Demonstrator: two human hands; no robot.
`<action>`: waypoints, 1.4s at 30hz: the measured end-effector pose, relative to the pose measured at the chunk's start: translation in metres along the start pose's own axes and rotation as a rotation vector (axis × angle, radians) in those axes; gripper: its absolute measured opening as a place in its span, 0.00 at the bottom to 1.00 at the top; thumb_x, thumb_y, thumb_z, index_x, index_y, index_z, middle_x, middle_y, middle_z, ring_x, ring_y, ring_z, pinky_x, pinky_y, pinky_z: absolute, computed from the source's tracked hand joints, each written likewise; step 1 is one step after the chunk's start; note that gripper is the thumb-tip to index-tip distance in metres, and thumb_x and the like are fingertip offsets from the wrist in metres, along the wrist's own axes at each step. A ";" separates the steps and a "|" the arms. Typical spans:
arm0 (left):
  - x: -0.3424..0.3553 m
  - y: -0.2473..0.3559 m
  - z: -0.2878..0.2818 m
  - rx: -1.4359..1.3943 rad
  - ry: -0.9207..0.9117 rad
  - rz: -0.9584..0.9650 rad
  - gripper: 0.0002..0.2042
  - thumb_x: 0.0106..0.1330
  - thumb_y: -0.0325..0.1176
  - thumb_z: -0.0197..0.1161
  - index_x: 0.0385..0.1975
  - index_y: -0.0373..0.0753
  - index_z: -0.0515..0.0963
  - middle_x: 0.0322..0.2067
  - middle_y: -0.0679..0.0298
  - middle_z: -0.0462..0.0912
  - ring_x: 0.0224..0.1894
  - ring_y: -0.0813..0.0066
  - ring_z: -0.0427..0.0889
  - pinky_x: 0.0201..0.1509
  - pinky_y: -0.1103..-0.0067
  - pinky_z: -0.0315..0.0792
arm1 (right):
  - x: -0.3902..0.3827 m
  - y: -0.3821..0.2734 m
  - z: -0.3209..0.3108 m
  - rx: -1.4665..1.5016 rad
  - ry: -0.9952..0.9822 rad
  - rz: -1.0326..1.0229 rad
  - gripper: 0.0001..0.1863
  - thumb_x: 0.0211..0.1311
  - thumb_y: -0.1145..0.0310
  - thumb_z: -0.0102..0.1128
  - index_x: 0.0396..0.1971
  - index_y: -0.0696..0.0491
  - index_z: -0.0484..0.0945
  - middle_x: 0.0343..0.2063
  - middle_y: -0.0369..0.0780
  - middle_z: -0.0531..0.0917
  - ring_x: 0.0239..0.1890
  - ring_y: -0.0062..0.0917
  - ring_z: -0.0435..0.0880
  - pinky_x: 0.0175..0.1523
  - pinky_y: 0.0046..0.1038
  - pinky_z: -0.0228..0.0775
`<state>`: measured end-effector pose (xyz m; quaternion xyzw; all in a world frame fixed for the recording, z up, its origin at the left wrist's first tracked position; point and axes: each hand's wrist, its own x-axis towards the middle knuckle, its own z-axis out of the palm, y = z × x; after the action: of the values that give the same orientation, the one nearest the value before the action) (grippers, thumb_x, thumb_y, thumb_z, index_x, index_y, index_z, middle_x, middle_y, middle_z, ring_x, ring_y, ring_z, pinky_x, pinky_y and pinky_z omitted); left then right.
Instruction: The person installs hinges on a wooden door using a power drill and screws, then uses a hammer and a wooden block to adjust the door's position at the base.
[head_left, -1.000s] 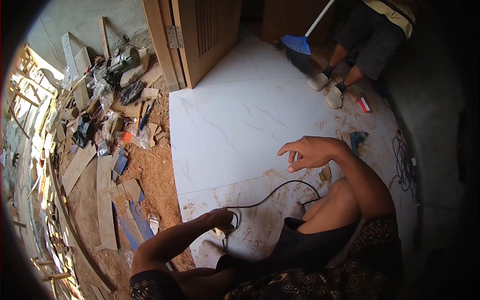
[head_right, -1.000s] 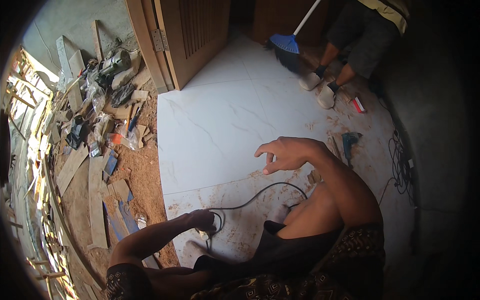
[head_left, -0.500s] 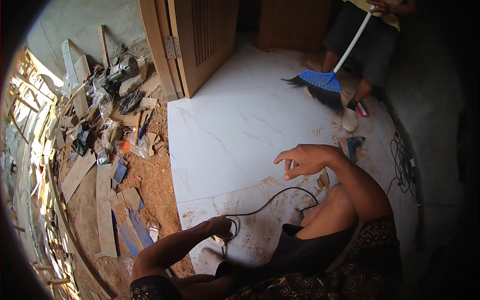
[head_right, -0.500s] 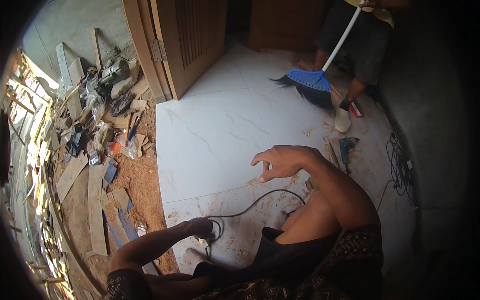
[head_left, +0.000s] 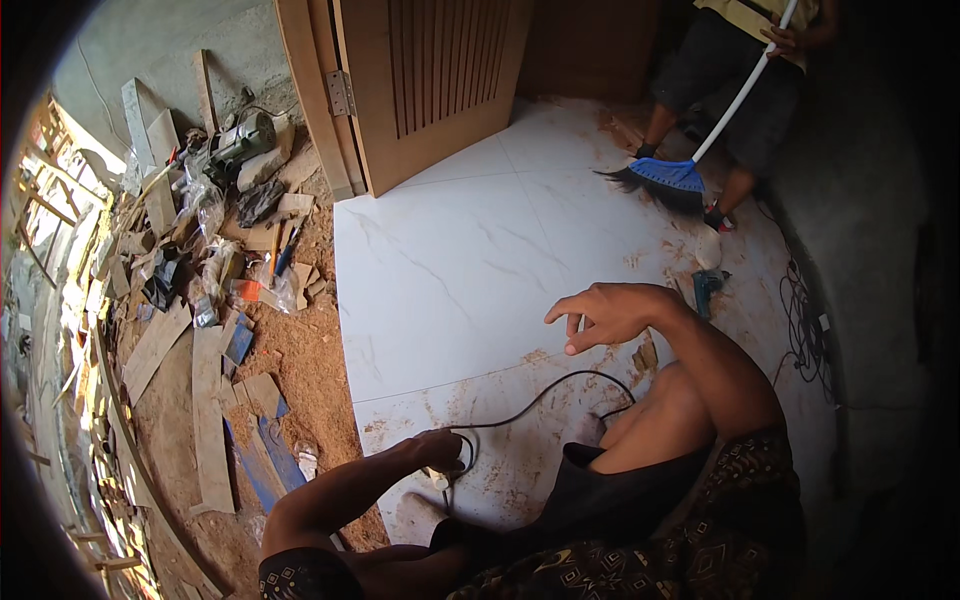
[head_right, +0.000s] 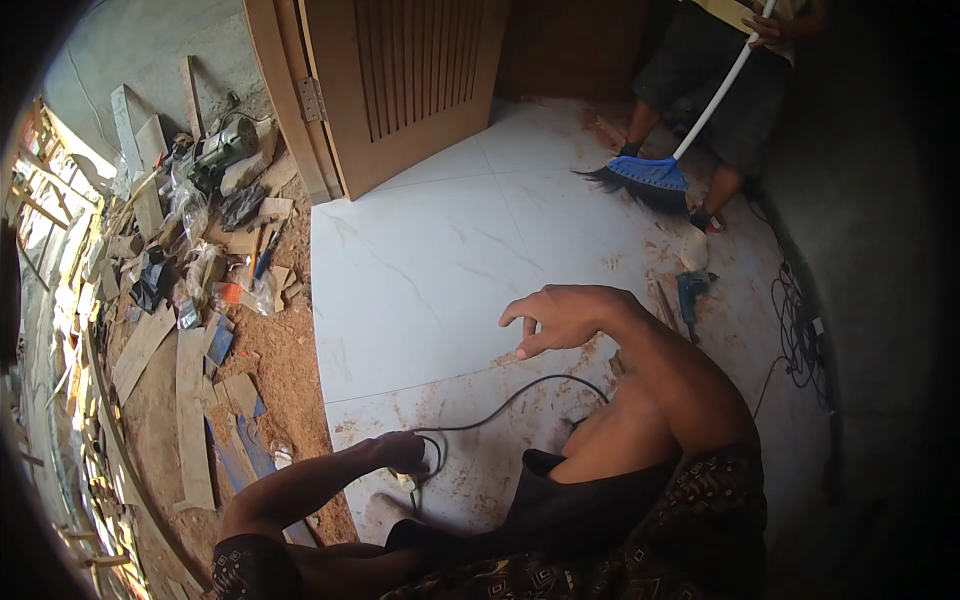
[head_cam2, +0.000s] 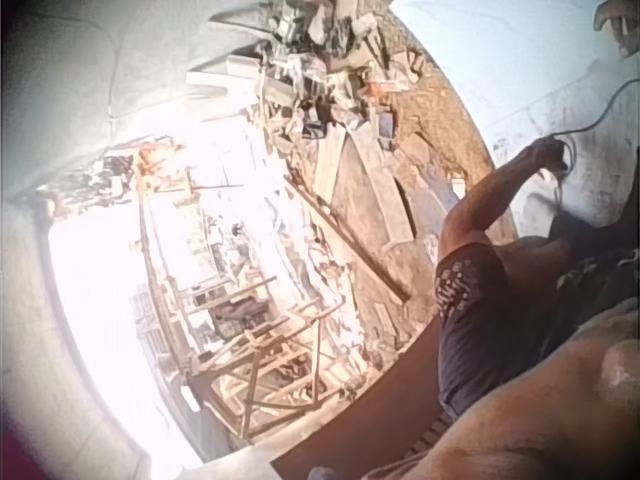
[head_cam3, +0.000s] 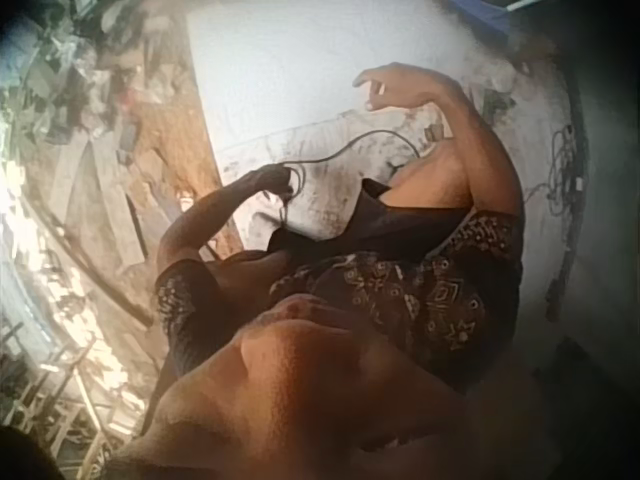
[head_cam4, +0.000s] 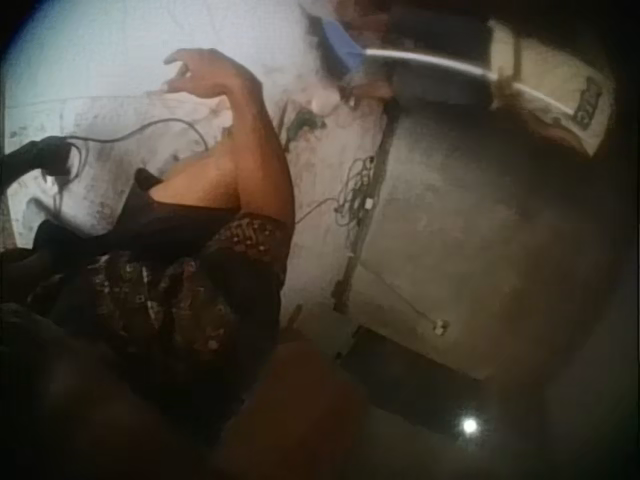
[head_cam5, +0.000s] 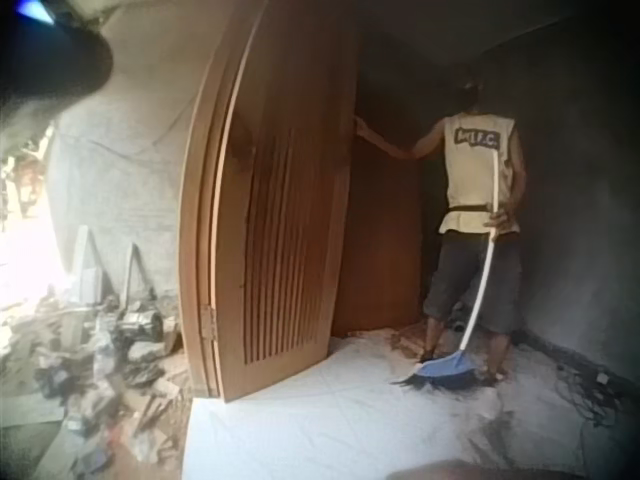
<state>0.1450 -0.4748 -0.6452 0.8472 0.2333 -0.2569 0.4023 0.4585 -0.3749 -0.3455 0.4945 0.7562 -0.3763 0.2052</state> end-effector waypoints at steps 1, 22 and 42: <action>0.000 -0.003 0.003 0.006 0.026 0.017 0.22 0.65 0.53 0.63 0.28 0.35 0.86 0.32 0.49 0.87 0.37 0.51 0.87 0.41 0.60 0.80 | 0.001 0.000 0.000 0.003 0.001 -0.004 0.35 0.65 0.50 0.67 0.67 0.51 0.69 0.49 0.48 0.86 0.50 0.38 0.88 0.53 0.37 0.80; -0.002 0.003 -0.001 -0.025 0.045 -0.013 0.23 0.65 0.53 0.63 0.28 0.34 0.87 0.31 0.49 0.88 0.36 0.51 0.88 0.40 0.60 0.81 | 0.008 0.050 -0.021 0.366 1.146 0.191 0.48 0.58 0.53 0.74 0.73 0.54 0.58 0.64 0.52 0.69 0.57 0.38 0.77 0.55 0.39 0.77; -0.021 0.006 -0.002 -0.014 0.077 -0.069 0.25 0.66 0.54 0.63 0.27 0.32 0.86 0.32 0.47 0.87 0.39 0.48 0.87 0.45 0.60 0.81 | 0.022 0.050 -0.054 0.683 1.190 -0.219 0.24 0.58 0.60 0.74 0.49 0.60 0.81 0.45 0.40 0.86 0.48 0.24 0.82 0.53 0.28 0.72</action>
<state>0.1325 -0.4806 -0.6278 0.8450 0.2796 -0.2362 0.3899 0.4978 -0.3083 -0.3447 0.5744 0.6251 -0.2765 -0.4504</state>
